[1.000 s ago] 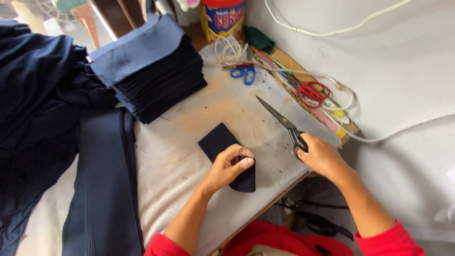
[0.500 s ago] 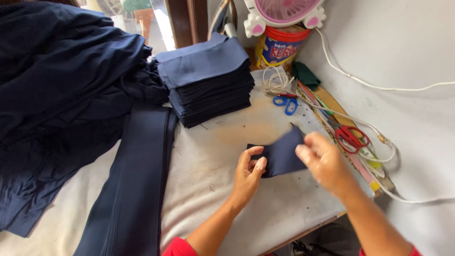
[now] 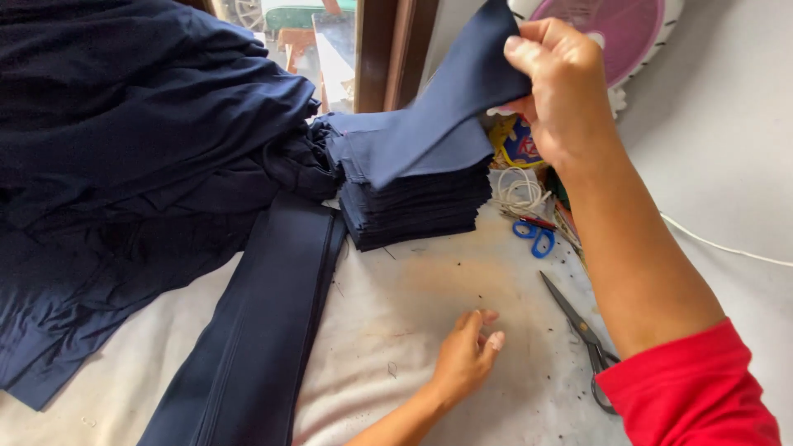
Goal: Trimming and cutting small rectangular pieces of dark blue fabric using scissors on a workbench.
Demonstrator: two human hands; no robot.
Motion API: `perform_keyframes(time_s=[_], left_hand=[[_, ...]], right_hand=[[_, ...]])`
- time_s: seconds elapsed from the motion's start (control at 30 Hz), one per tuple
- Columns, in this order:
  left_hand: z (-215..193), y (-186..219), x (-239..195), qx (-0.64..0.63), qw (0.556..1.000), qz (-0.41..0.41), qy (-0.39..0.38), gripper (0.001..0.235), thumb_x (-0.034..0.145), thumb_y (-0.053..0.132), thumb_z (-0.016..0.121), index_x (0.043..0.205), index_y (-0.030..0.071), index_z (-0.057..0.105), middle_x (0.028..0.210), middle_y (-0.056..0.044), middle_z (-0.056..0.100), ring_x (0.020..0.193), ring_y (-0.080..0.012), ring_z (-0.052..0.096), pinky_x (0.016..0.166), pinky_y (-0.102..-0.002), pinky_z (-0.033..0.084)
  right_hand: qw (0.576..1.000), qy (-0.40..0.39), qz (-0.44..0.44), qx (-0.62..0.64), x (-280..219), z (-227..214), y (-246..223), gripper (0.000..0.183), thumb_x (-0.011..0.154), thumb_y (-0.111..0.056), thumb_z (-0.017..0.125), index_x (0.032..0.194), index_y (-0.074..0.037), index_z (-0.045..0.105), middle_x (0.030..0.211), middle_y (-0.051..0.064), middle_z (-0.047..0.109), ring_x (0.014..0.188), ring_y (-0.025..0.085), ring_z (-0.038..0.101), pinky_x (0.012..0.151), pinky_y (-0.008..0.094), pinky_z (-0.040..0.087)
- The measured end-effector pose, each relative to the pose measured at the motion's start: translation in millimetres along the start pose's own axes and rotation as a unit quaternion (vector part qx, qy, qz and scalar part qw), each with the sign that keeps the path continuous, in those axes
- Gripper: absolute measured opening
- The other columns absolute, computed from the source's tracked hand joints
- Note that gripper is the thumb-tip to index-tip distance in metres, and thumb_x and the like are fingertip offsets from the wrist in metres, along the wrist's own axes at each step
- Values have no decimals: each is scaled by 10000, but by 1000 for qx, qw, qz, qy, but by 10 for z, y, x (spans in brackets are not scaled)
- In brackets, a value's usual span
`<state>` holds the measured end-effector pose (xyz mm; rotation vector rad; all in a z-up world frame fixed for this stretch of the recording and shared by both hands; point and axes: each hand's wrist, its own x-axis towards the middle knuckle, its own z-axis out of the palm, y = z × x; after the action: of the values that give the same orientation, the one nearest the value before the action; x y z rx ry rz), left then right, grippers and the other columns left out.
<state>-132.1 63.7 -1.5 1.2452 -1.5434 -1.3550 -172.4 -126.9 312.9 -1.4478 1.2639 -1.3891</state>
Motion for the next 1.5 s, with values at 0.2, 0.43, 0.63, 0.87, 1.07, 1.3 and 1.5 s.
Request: perform_keyframes(time_s=[0.2, 0.43, 0.63, 0.87, 1.07, 1.3, 1.5], left_hand=[[-61, 109, -1, -1, 1000, -24, -13, 386, 978, 351, 540, 1324, 184, 566, 1337, -8, 591, 882, -204, 641, 847, -412, 505], [-69, 171, -7, 18, 999, -34, -24, 408, 968, 351, 545, 1352, 216, 569, 1370, -46, 582, 901, -229, 670, 881, -446, 484], [303, -410, 136, 102, 994, 44, 10, 236, 931, 247, 544, 1040, 48, 608, 1008, -258, 673, 898, -536, 618, 691, -620, 467], [200, -270, 117, -6, 998, 51, -20, 407, 973, 309, 503, 1278, 40, 525, 1237, -206, 579, 940, -357, 589, 854, -504, 461], [40, -71, 29, -57, 996, 35, -64, 541, 969, 408, 468, 1416, 105, 491, 1362, -154, 528, 966, -256, 587, 963, -423, 451], [86, -144, 68, -64, 995, 61, -53, 545, 953, 392, 456, 1410, 94, 485, 1307, -141, 555, 857, -236, 575, 902, -411, 466], [116, -184, 151, -49, 995, 73, -49, 489, 966, 320, 488, 1387, 71, 513, 1241, -118, 597, 851, -257, 622, 866, -412, 472]], right_hand=[[991, 36, 120, -55, 777, 93, 1029, 211, 897, -195, 672, 1106, -181, 688, 917, -14, 684, 858, 130, 681, 567, 335, 587], [928, 18, -199, -315, 189, 268, 1542, 60, 952, -114, 643, 996, -123, 683, 887, 48, 719, 833, 206, 682, 782, 359, 523], [864, -307, -310, -252, -1164, 1179, 2033, 203, 799, -1, 636, 923, -116, 749, 904, 70, 757, 835, 242, 706, 808, 364, 544], [910, -286, 92, -286, -1542, 1750, 2534, 174, 890, -283, 712, 1041, -244, 790, 923, 12, 793, 950, 248, 758, 832, 382, 598], [919, -250, 197, -233, -1734, 1845, 2150, 138, 886, -268, 697, 857, -134, 702, 812, -10, 700, 770, 124, 626, 725, 297, 501], [946, -233, 193, -113, -1777, 1869, 2088, 261, 909, -164, 682, 711, -144, 515, 652, -43, 420, 641, 93, 380, 622, 286, 349], [845, -198, 373, 328, -1844, 1728, 1910, 195, 875, -23, 646, 754, -144, 551, 753, -5, 639, 698, 118, 640, 688, 235, 509]])
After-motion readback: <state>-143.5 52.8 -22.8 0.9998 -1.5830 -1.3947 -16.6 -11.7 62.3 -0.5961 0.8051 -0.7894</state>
